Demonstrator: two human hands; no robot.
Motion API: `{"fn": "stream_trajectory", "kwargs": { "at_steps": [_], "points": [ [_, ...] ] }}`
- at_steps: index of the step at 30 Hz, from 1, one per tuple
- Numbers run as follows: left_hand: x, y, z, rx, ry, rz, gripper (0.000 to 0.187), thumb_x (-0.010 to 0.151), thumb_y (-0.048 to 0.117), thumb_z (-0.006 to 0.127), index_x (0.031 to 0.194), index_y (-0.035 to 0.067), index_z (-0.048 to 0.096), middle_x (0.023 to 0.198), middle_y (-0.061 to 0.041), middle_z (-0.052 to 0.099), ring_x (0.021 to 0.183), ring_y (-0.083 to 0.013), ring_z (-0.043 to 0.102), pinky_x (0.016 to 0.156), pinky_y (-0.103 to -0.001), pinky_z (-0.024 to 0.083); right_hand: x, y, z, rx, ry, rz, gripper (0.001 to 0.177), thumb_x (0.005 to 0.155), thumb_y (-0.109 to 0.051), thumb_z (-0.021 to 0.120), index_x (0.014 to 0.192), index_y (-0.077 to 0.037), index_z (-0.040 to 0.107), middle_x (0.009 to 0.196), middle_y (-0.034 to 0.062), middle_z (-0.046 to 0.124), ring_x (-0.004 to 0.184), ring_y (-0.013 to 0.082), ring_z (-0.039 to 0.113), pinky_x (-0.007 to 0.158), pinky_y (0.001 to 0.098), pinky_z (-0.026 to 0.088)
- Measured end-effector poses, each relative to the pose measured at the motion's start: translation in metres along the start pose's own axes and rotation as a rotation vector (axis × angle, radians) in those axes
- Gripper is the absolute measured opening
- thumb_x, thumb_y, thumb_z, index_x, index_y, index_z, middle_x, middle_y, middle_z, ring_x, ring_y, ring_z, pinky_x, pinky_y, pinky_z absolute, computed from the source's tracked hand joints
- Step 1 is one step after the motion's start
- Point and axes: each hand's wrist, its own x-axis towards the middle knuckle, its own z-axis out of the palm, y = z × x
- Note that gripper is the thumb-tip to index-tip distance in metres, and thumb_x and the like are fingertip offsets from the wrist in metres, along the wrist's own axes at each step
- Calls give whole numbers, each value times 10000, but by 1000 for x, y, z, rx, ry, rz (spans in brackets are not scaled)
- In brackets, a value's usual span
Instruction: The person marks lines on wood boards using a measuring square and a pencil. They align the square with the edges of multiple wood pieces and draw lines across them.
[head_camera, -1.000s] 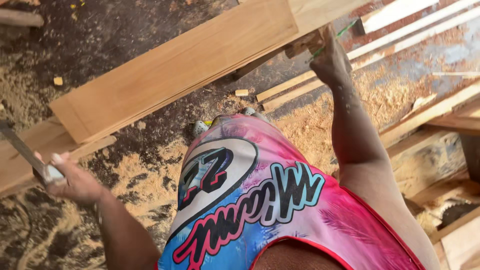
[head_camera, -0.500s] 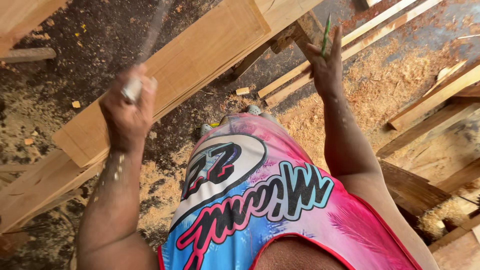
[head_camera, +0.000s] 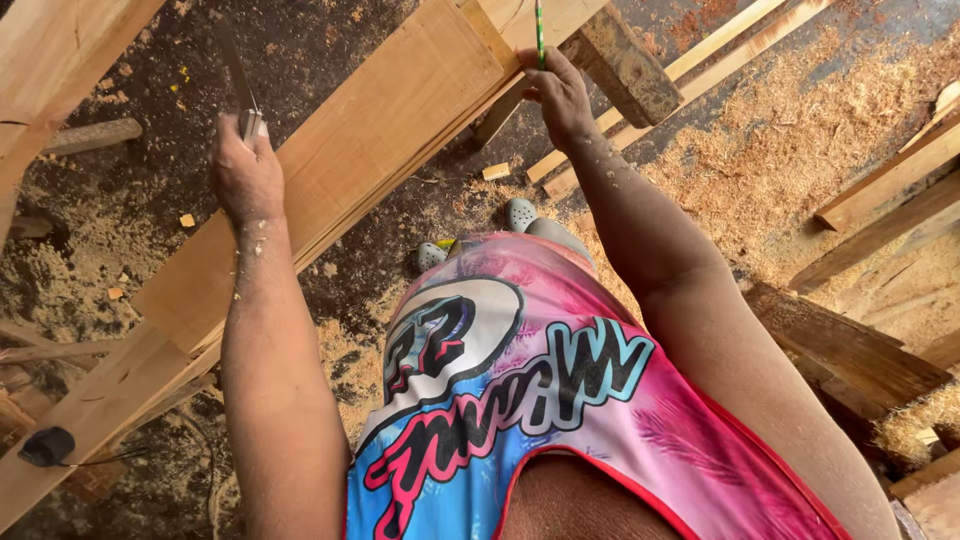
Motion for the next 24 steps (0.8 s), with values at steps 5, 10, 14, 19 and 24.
{"fn": "stream_trajectory", "kwargs": {
  "at_steps": [5,10,14,19,24],
  "points": [
    [-3,11,3,78,-159,-48,206,1046,146,603,1243,88,613,1089,-103,714,978,-260,708,797,-420,591,-7,-5,2,-19,13,14,293,1018,-146,482,1244,-17,616,1281,175,618,1133,251,643,1013,406,603],
    [-12,12,3,93,8,141,264,1049,91,600,1311,74,620,1166,-127,739,1025,-252,739,807,-345,621,-13,-19,3,-24,69,51,345,1033,-161,512,1347,-36,581,1325,158,598,1162,233,644,977,376,620],
    [-42,37,-57,-38,31,407,276,1114,81,579,1367,-22,535,1133,-152,698,992,-255,714,791,-345,634,-26,-23,-22,-12,286,128,422,1044,-181,562,1451,-69,542,1173,121,644,895,160,630,705,295,616],
    [-93,124,-125,-278,-148,889,210,1119,120,631,1241,-9,516,1123,-149,630,1007,-287,682,869,-384,634,-76,-3,-90,-128,408,232,382,1144,-231,481,1486,-78,558,955,70,645,707,90,579,565,225,545],
    [-74,189,-85,-217,-430,629,160,1006,167,710,988,28,634,950,-147,647,849,-311,680,710,-457,561,-117,27,-107,-93,480,360,389,1093,-225,509,1444,-71,573,904,67,636,598,98,545,504,237,506]
  ]
}}
